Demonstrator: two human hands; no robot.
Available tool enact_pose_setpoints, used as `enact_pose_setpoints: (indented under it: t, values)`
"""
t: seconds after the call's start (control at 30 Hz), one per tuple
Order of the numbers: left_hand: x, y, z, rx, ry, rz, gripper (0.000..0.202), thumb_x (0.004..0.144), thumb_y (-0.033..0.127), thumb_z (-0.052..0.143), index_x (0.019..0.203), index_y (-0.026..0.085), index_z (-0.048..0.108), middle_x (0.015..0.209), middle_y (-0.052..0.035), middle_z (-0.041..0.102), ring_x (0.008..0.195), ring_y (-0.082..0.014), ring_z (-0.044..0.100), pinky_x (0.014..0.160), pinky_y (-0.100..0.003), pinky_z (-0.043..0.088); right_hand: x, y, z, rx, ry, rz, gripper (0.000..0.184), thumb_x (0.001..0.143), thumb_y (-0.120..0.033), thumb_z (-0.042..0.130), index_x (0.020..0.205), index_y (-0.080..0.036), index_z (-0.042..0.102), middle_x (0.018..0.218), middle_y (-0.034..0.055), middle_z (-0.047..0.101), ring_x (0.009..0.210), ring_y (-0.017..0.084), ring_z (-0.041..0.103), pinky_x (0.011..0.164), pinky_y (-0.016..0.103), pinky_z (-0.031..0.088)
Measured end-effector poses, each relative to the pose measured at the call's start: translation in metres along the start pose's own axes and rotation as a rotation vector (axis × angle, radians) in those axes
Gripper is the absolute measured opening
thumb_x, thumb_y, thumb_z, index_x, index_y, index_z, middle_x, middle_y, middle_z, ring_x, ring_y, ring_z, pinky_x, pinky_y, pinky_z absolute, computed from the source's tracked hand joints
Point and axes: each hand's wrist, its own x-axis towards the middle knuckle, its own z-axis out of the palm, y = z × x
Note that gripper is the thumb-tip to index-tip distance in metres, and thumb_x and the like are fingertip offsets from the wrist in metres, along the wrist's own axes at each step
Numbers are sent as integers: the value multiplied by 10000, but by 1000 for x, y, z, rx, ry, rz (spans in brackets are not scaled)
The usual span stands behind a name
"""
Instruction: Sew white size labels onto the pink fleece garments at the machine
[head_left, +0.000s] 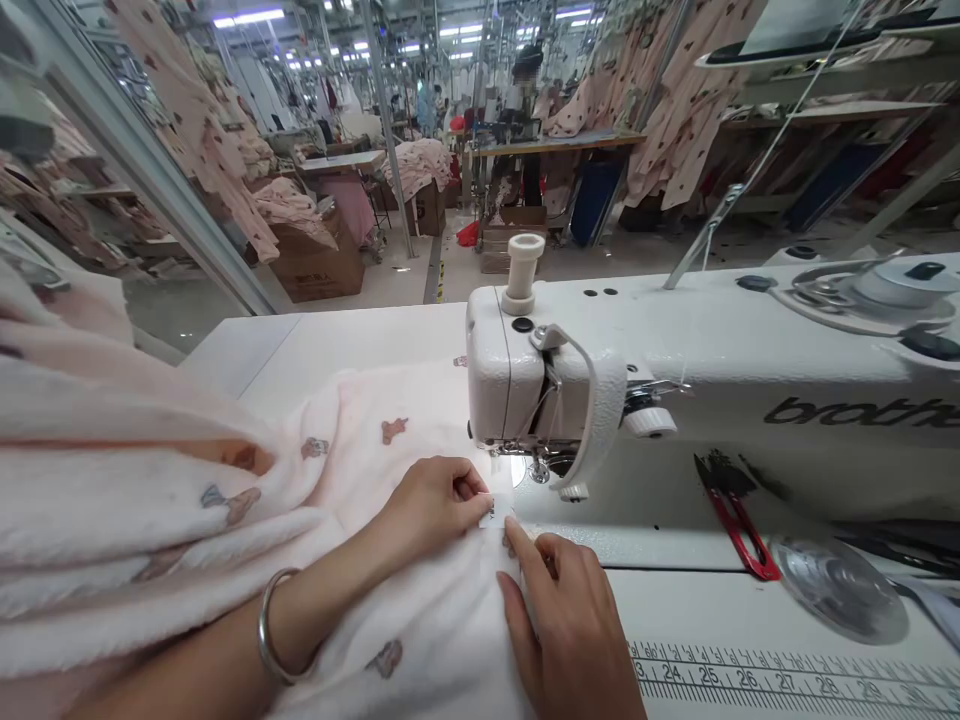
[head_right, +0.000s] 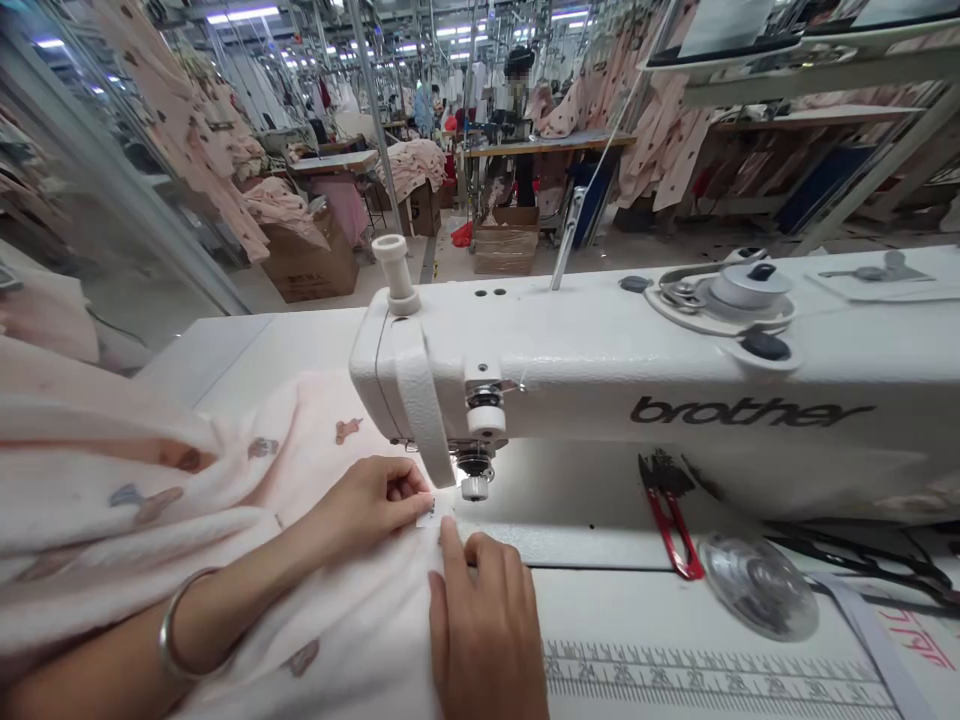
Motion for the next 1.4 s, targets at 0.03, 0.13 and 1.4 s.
enact_pose_setpoints:
  t: [0.03, 0.13, 1.4]
  values:
    - [0, 1, -1, -2, -12, -6, 165, 734, 300, 573, 722, 148, 635, 601, 5, 599, 539, -116, 536, 521, -208, 373, 0, 0, -1, -5, -14, -4, 432, 904, -235, 465, 1317, -110, 444, 928, 100, 482, 800, 198, 460, 669, 334, 454]
    - [2, 2, -3, 1, -31, -26, 166, 733, 302, 576, 724, 146, 633, 594, 10, 588, 525, -112, 543, 509, -205, 373, 1, 1, -2, -12, -32, -12, 429, 899, -235, 464, 1307, -102, 455, 920, 100, 474, 799, 197, 457, 655, 326, 458]
    - [-36, -36, -17, 853, -165, 866, 514, 901, 97, 395, 1401, 39, 290, 1463, -203, 332, 1398, -250, 255, 1131, -386, 328, 0, -1, 2, -21, 51, -23, 379, 903, -188, 468, 1265, -85, 507, 970, 109, 496, 846, 203, 458, 715, 339, 388]
